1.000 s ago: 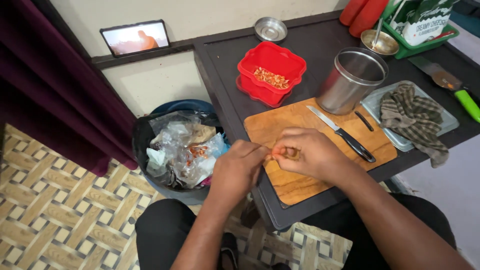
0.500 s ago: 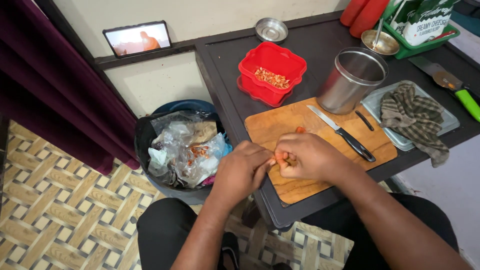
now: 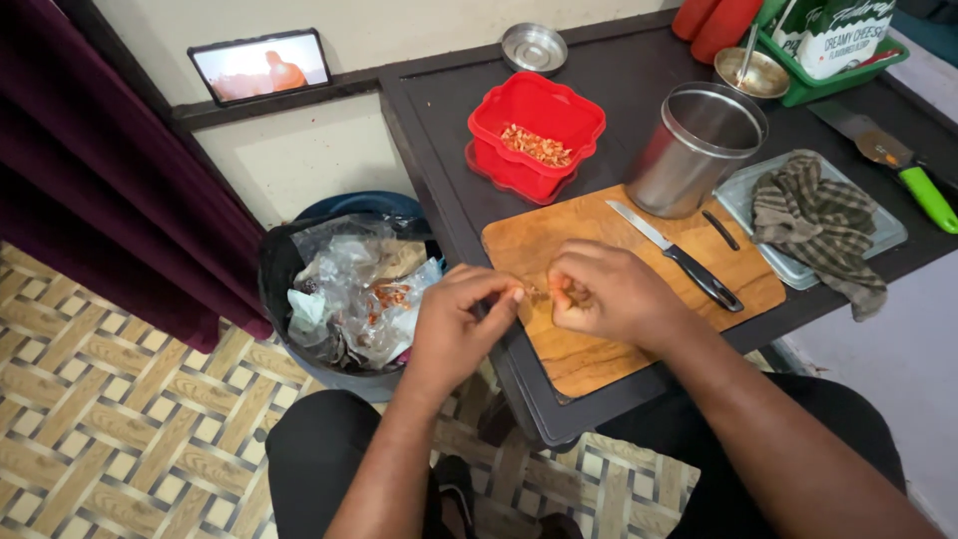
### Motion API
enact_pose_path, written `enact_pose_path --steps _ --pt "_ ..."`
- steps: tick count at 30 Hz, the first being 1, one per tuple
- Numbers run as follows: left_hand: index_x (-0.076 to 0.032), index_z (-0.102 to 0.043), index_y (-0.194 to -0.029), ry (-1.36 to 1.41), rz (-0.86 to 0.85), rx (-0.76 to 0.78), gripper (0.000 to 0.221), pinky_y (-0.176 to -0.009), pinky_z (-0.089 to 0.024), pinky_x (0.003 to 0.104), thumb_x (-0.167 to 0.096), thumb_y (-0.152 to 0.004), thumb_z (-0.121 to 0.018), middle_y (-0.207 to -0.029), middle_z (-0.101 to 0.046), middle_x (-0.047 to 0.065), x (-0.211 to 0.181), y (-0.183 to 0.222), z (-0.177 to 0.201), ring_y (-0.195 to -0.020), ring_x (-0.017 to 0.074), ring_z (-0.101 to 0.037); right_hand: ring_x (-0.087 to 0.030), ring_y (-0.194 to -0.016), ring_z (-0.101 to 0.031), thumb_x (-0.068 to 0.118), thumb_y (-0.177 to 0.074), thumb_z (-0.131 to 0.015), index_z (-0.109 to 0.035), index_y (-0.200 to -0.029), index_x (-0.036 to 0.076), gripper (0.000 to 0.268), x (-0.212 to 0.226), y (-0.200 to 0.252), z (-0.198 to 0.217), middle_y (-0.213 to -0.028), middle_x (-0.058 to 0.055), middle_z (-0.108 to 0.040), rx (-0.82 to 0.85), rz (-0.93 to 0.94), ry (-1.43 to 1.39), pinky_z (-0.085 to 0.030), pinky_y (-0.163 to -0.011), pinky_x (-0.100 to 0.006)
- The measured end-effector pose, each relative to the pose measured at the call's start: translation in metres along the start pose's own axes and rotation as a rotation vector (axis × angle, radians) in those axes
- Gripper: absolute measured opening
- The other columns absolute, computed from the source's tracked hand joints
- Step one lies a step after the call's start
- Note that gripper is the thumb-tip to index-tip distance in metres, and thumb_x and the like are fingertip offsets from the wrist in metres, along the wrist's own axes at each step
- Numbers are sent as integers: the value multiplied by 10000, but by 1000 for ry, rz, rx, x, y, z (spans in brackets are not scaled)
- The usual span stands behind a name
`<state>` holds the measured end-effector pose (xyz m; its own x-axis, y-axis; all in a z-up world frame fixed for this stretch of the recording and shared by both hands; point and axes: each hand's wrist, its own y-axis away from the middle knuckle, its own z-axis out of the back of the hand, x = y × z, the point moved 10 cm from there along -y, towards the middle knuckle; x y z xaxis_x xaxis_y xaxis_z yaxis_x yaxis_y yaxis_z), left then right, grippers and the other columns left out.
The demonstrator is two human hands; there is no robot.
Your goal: The recorder is peeling small shallots or red onions by hand and using a knife on a wooden cutting board.
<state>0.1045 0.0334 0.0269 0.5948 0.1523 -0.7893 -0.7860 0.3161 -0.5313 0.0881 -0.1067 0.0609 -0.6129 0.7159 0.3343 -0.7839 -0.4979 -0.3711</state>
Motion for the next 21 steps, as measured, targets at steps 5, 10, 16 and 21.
enact_pose_path --steps 5,10,16,21 --pt "-31 -753 -983 151 62 -101 127 -651 -485 271 -147 -932 -745 -843 -722 31 15 4 3 -750 120 -628 -115 -681 -591 56 -897 -741 -722 -961 33 71 -18 3 2 -824 -35 -638 -39 -279 -377 -468 -581 -262" --pt "-7 -780 -931 242 291 -110 165 -567 -407 256 -167 -927 -739 -712 -681 -12 38 9 -4 -638 58 -516 -116 -822 -688 40 -912 -704 -712 -1058 24 147 9 -5 5 -956 -37 -685 -64 -104 -363 -553 -688 -253" --pt "7 -783 -884 312 403 -126 208 -553 -428 205 -190 -918 -725 -671 -677 -64 51 15 -14 -615 -8 -532 -114 -738 -685 81 -871 -787 -731 -1025 35 170 11 -2 0 -878 -38 -686 -101 -126 -225 -544 -643 -259" --pt "6 -790 -881 238 445 -124 223 -542 -408 216 -207 -918 -738 -636 -608 -31 47 16 -13 -599 11 -494 -105 -674 -690 78 -870 -790 -745 -975 23 127 -14 5 -8 -836 -36 -721 -144 -245 -259 -552 -619 -242"
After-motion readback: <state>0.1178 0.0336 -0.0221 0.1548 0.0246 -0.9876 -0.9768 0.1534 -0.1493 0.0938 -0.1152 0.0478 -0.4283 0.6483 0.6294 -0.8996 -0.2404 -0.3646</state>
